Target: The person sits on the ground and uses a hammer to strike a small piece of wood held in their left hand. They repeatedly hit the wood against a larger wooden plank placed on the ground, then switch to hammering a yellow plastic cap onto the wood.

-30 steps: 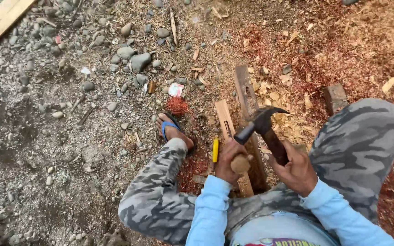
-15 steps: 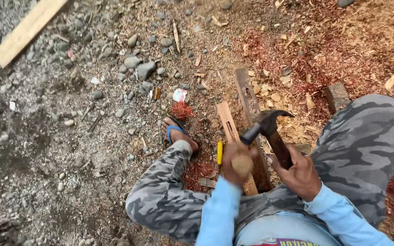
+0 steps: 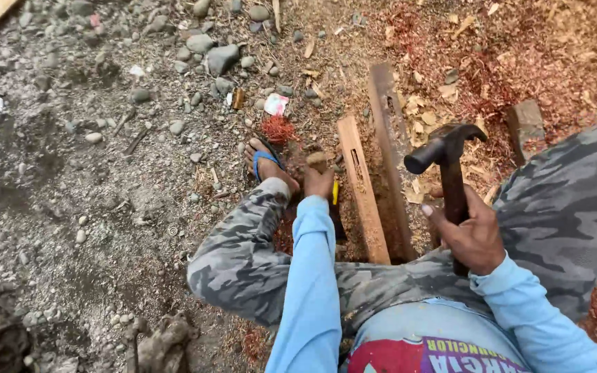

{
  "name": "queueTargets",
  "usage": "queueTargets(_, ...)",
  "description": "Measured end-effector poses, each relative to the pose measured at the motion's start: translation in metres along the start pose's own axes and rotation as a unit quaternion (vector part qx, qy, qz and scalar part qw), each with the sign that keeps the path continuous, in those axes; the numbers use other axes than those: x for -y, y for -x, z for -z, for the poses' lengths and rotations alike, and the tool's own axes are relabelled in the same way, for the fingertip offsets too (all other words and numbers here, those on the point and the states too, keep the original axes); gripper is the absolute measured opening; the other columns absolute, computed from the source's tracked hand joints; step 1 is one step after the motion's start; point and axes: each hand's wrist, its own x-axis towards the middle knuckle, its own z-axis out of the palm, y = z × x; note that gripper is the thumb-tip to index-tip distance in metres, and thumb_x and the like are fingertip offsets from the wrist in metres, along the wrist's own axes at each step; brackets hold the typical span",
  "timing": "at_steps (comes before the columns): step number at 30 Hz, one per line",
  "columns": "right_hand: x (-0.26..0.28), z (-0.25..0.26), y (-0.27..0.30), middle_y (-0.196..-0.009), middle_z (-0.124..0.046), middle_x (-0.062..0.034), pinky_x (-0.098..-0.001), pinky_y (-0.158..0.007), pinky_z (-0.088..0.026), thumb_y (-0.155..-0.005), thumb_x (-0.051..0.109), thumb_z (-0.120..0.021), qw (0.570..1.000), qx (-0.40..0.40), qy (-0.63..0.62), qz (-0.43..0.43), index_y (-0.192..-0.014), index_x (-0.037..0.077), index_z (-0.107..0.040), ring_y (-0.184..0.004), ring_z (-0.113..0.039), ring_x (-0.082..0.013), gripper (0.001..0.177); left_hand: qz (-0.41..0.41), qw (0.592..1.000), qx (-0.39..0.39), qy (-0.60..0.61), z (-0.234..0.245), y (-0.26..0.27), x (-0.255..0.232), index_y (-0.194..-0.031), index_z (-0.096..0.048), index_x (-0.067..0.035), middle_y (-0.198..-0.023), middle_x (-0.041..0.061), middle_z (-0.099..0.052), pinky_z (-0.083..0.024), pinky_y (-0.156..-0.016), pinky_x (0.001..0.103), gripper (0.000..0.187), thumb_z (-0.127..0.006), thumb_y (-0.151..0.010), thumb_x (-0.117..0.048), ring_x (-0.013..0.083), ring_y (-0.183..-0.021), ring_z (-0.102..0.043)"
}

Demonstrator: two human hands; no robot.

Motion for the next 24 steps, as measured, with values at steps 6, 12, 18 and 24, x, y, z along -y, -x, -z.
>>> queueTargets(6,0.001,0.0,-0.005,-0.067,-0.058,0.0015,-0.0274,-0.042,-0.043,-0.087,0.022,-0.077,1.0,-0.012,0.022,-0.007,-0.117,0.003,-0.065,-0.049,-0.052,-0.0068,0.037,0.104,0.962,0.155,-0.197,-0.05,0.035,0.077,-0.13,-0.062,-0.002,-0.129,0.023,-0.065,-0.049,-0.103,0.046,0.056,-0.077,-0.085,-0.031,0.042,-0.117,-0.061)
queueTargets(12,0.002,-0.007,-0.03,-0.062,-0.057,0.0,-0.0278,-0.039,-0.043,-0.087,0.019,-0.077,0.996,0.007,0.003,-0.089,-0.119,0.004,-0.065,-0.046,-0.052,-0.0076,0.037,0.287,0.893,0.254,-0.237,-0.019,0.033,0.02,-0.124,-0.067,-0.004,-0.128,0.019,-0.066,-0.049,-0.107,0.043,0.058,-0.085,-0.081,-0.039,0.0348,-0.12,-0.064)
queueTargets(18,-0.004,-0.012,-0.043,-0.066,-0.057,0.0033,-0.0276,-0.038,-0.043,-0.086,0.016,-0.076,0.995,0.023,-0.008,-0.093,-0.118,0.002,-0.063,-0.046,-0.052,-0.0064,0.037,0.212,0.698,0.217,-0.649,0.072,-0.017,-0.158,-0.143,-0.015,-0.023,-0.149,-0.001,-0.021,-0.016,-0.117,0.023,0.081,-0.062,-0.085,-0.052,0.0127,-0.141,-0.019)
queueTargets(24,0.008,-0.01,-0.052,-0.058,-0.055,-0.0023,-0.0305,-0.038,-0.042,-0.084,0.013,-0.077,0.98,0.003,0.051,-0.19,-0.121,0.006,-0.065,-0.042,-0.051,-0.0109,0.04,0.226,0.936,-0.169,-0.211,0.09,-0.1,-0.065,-0.158,-0.035,-0.01,-0.167,0.007,-0.033,-0.02,-0.128,0.034,0.069,-0.011,-0.109,-0.052,0.0199,-0.157,-0.027)
